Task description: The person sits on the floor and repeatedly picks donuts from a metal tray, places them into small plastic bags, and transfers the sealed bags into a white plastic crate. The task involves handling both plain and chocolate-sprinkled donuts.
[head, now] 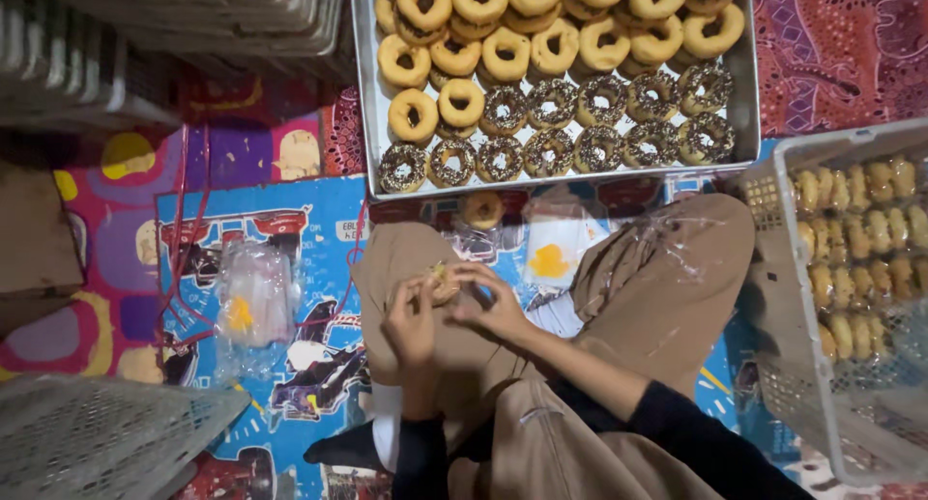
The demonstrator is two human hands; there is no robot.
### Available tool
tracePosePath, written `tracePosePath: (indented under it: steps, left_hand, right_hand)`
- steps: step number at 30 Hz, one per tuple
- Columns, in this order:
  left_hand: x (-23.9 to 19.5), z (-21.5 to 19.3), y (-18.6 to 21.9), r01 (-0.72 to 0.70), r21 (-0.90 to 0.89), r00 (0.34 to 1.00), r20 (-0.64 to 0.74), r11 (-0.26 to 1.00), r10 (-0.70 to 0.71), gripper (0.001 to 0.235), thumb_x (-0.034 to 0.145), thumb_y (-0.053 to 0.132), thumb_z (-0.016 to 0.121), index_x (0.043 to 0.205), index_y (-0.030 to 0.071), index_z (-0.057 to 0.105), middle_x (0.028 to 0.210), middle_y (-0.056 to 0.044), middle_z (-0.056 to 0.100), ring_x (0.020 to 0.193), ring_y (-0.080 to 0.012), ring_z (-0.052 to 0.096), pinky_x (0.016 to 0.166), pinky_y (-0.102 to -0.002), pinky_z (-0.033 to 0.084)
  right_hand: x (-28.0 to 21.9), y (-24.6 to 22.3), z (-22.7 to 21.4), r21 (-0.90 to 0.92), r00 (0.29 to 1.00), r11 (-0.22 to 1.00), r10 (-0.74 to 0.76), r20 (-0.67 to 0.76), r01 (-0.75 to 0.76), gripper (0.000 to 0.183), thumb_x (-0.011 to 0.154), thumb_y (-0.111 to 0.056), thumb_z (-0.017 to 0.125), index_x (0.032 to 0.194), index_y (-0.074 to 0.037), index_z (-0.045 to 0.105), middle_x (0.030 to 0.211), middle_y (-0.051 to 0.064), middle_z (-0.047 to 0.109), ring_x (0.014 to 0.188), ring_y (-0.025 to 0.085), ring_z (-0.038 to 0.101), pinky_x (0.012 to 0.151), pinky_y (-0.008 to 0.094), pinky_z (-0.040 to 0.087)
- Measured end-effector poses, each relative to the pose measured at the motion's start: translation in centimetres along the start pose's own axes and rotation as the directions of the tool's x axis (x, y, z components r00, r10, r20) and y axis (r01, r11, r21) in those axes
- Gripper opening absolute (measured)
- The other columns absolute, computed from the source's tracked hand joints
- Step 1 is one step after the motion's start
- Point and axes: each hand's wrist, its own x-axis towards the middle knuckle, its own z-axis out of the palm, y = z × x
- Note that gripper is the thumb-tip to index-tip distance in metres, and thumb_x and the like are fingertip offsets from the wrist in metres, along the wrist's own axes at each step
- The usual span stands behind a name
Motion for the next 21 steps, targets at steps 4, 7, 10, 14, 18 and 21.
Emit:
tracePosePath:
  steps: [4, 7, 10, 14, 18, 21]
  left_hand:
    - [0.8, 0.3, 1.3, 0.008, 0.127, 1.0, 0.009, 0.992, -0.009, 0.013, 0.093, 0.017, 0.075, 0.089, 0.005, 0.073, 0.086, -0.01, 0.07, 0.083, -0.0271, 0.068, 0.076, -0.036, 0.052]
    - [-1.9, -0.4, 0.7, 0.075, 0.296, 0.997, -0.03, 0.952, -0.069, 0.013, 0.087, 0.018, 0.078, 0.083, 0.006, 0.076, 0.081, -0.011, 0.07, 0.078, -0.0274, 0.066, 0.072, -0.036, 0.05]
    - [-3.4, 0.2, -0.9, 0.306, 0.215, 0.952, -0.066, 0.927, -0.299, 0.014, 0.086, 0.019, 0.078, 0.084, 0.006, 0.073, 0.078, -0.011, 0.073, 0.071, -0.0234, 0.07, 0.067, -0.033, 0.052]
    - [0.1, 4.7, -4.3, 0.171, -0.224, 0.984, 0.086, 0.96, -0.155, 0.015, 0.089, 0.012, 0.077, 0.093, 0.002, 0.066, 0.091, -0.013, 0.074, 0.082, -0.0202, 0.071, 0.07, -0.034, 0.059]
    - [7.7, 14.4, -8.8, 0.109, -0.063, 0.985, 0.144, 0.992, -0.099, 0.04, 0.081, 0.017, 0.083, 0.102, -0.009, 0.059, 0.106, -0.025, 0.062, 0.085, -0.0332, 0.07, 0.069, -0.039, 0.062]
    - [10.5, 19.3, -12.2, -0.128, 0.235, 0.957, 0.285, 0.963, 0.058, 0.035, 0.084, 0.026, 0.076, 0.102, -0.004, 0.074, 0.102, -0.031, 0.071, 0.096, -0.0461, 0.067, 0.09, -0.054, 0.052]
  right_hand:
    - [1.1, 0.7, 0.4, 0.219, 0.885, 0.917, 0.384, -0.262, -0.333, 0.019, 0.095, -0.012, 0.073, 0.086, 0.004, 0.073, 0.105, 0.006, 0.063, 0.101, 0.016, 0.059, 0.09, 0.03, 0.047]
    - [-2.7, 2.0, 1.6, 0.347, 0.779, 0.791, 0.59, -0.212, -0.504, 0.019, 0.091, -0.013, 0.075, 0.08, 0.003, 0.076, 0.098, 0.004, 0.062, 0.093, 0.015, 0.058, 0.084, 0.028, 0.047]
    - [-5.2, 4.3, 1.7, 0.342, 0.689, 0.709, 0.697, -0.199, -0.617, 0.021, 0.09, -0.016, 0.079, 0.079, -0.001, 0.068, 0.086, 0.004, 0.061, 0.082, 0.013, 0.054, 0.073, 0.026, 0.044]
    - [-2.4, 8.3, -0.7, 0.698, 0.563, 0.483, 0.815, -0.138, -0.529, 0.033, 0.096, -0.019, 0.084, 0.094, -0.012, 0.052, 0.072, 0.002, 0.049, 0.049, 0.011, 0.038, 0.041, 0.026, 0.03]
    - [4.1, 13.1, -3.3, 0.455, 0.634, 0.847, 0.515, -0.577, -0.273, 0.033, 0.083, 0.0, 0.069, 0.11, -0.008, 0.053, 0.088, 0.005, 0.068, 0.077, 0.011, 0.067, 0.067, 0.027, 0.057]
    - [6.4, 16.3, -3.5, 0.338, 0.504, 0.823, 0.553, -0.664, -0.456, 0.029, 0.088, -0.002, 0.077, 0.114, 0.001, 0.064, 0.097, 0.011, 0.071, 0.076, 0.017, 0.062, 0.066, 0.031, 0.051]
